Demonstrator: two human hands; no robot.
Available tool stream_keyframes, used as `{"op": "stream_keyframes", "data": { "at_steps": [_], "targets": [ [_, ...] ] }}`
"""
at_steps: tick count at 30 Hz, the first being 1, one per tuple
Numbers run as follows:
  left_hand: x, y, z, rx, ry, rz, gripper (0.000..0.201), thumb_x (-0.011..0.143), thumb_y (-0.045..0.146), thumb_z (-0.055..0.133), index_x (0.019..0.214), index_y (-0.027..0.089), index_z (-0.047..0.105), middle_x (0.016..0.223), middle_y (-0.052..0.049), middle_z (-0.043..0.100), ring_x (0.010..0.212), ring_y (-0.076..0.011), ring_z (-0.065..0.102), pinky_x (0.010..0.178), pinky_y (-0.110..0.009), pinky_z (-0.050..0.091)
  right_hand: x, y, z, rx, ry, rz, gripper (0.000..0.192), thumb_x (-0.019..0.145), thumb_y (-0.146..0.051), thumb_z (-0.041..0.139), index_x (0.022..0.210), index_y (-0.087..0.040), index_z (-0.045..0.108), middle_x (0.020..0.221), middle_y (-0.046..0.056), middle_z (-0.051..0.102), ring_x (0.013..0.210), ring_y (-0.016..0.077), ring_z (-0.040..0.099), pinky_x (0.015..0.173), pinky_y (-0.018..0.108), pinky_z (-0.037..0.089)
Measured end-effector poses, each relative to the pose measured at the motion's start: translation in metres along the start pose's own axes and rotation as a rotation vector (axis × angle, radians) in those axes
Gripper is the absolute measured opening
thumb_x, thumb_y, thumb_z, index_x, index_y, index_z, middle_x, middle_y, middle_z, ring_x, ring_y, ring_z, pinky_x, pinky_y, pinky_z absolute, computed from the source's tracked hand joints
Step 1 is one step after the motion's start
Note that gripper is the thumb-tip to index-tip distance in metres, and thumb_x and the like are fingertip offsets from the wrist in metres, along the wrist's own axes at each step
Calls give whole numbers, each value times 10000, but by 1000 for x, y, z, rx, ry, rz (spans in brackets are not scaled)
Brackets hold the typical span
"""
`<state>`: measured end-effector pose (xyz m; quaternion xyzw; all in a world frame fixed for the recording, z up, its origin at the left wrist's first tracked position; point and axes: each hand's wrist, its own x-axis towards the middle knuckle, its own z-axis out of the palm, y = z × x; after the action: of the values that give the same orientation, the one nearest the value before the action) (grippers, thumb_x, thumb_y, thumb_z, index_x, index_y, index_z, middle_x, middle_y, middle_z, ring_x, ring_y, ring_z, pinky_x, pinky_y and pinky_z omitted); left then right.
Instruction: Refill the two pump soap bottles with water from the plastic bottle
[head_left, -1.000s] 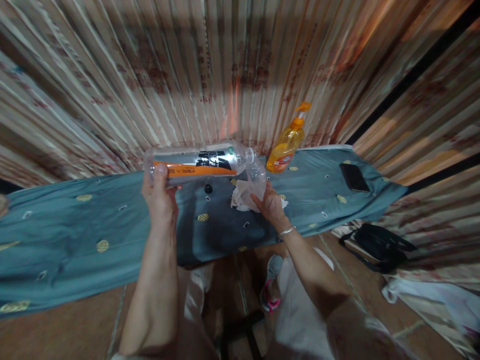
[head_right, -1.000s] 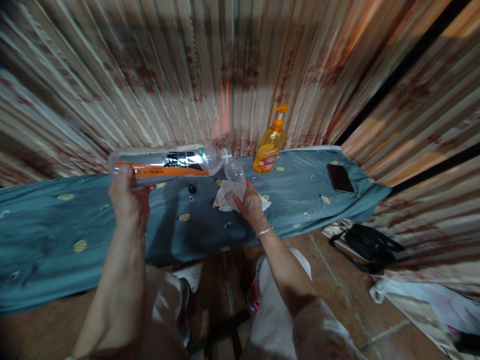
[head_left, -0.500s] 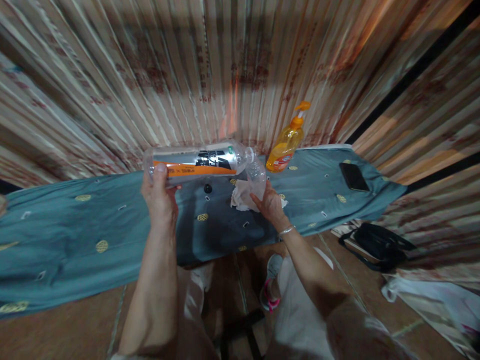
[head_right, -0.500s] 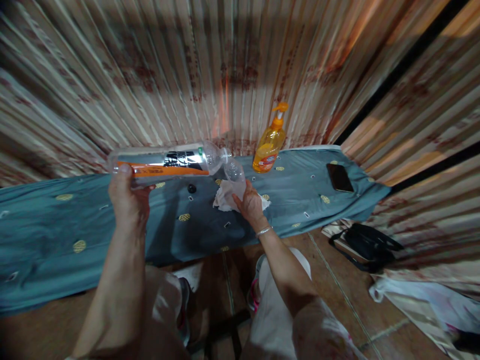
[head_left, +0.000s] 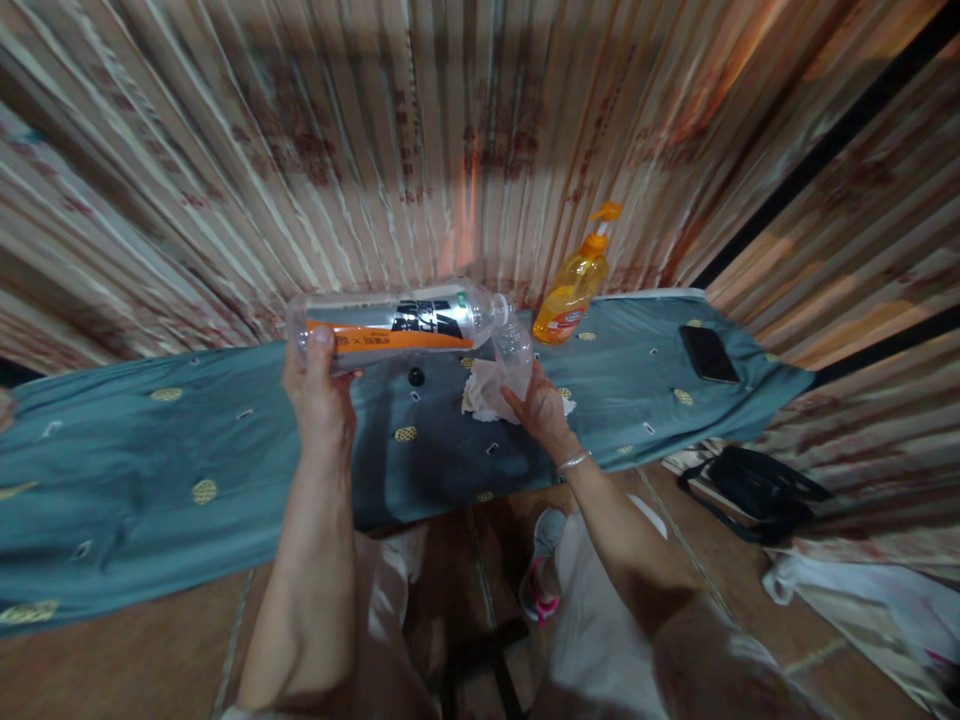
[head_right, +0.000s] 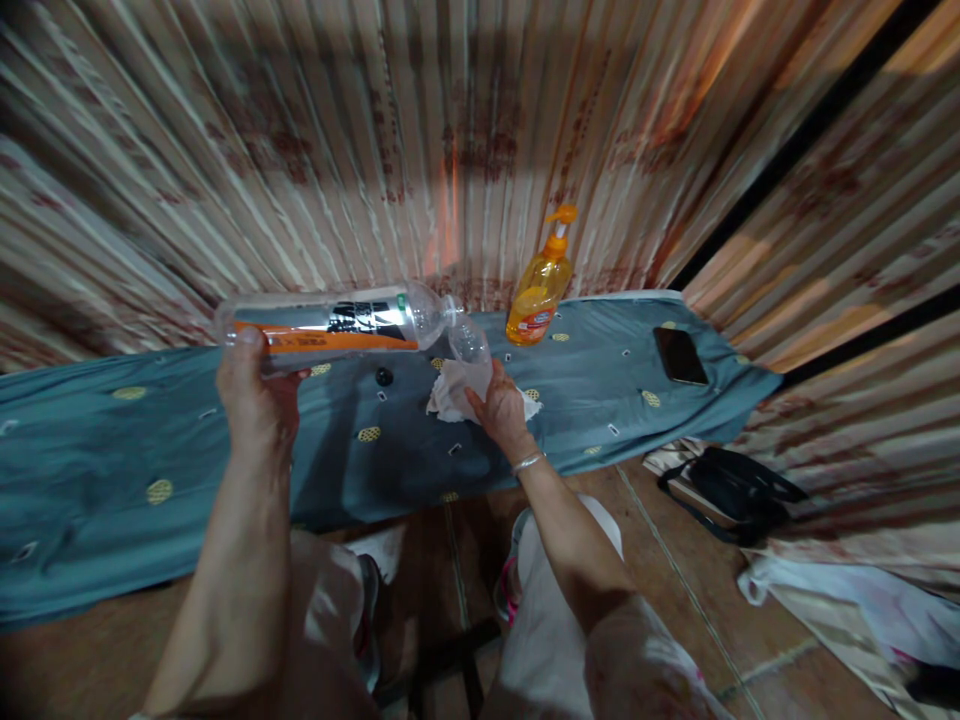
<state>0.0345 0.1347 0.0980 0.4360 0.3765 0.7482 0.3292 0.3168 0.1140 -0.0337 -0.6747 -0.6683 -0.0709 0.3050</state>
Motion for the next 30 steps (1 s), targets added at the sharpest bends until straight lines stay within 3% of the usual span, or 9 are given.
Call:
{"op": "stream_keyframes", "data": {
  "at_steps": [7, 12, 18, 30],
  "targets": [
    [-4, 8, 9, -38, 64, -35, 403, 700, 555, 788, 957, 257, 702, 824, -14, 653, 615, -138, 560, 493, -275, 445, 0, -3, -2, -10, -44, 14, 716, 949, -532, 545, 1425, -3, 467, 1112, 285, 718, 1037, 318, 712, 871, 450, 589],
    [-4, 10, 10, -42, 71, -28, 407, 704, 550, 781, 950, 237, 696, 803, -15, 639, 618, -136, 549, 493, -268, 440, 0, -2, -2, -13, -49, 33, 725, 942, -512, 562, 1422, 20, 455, 1120, 307, 709, 1028, 325, 713, 867, 450, 579],
    [-1, 5, 4, 7, 13, -4, 342, 738, 571, 752, 936, 297, 703, 824, -30, 653, 652, -188, 588, 509, -319, 449, 0, -2, 0, -2, -6, 8, 712, 947, -518, 543, 1421, 5, 455, 1111, 291, 718, 1005, 322, 716, 853, 458, 584],
    [-6, 16, 13, -39, 112, -80, 486, 622, 589, 818, 944, 242, 709, 834, -23, 660, 638, -138, 561, 483, -249, 372, 0, -2, 1, -39, -20, 10, 732, 944, -535, 547, 1397, 35, 469, 1078, 289, 716, 992, 315, 712, 859, 429, 582]
  ]
}}
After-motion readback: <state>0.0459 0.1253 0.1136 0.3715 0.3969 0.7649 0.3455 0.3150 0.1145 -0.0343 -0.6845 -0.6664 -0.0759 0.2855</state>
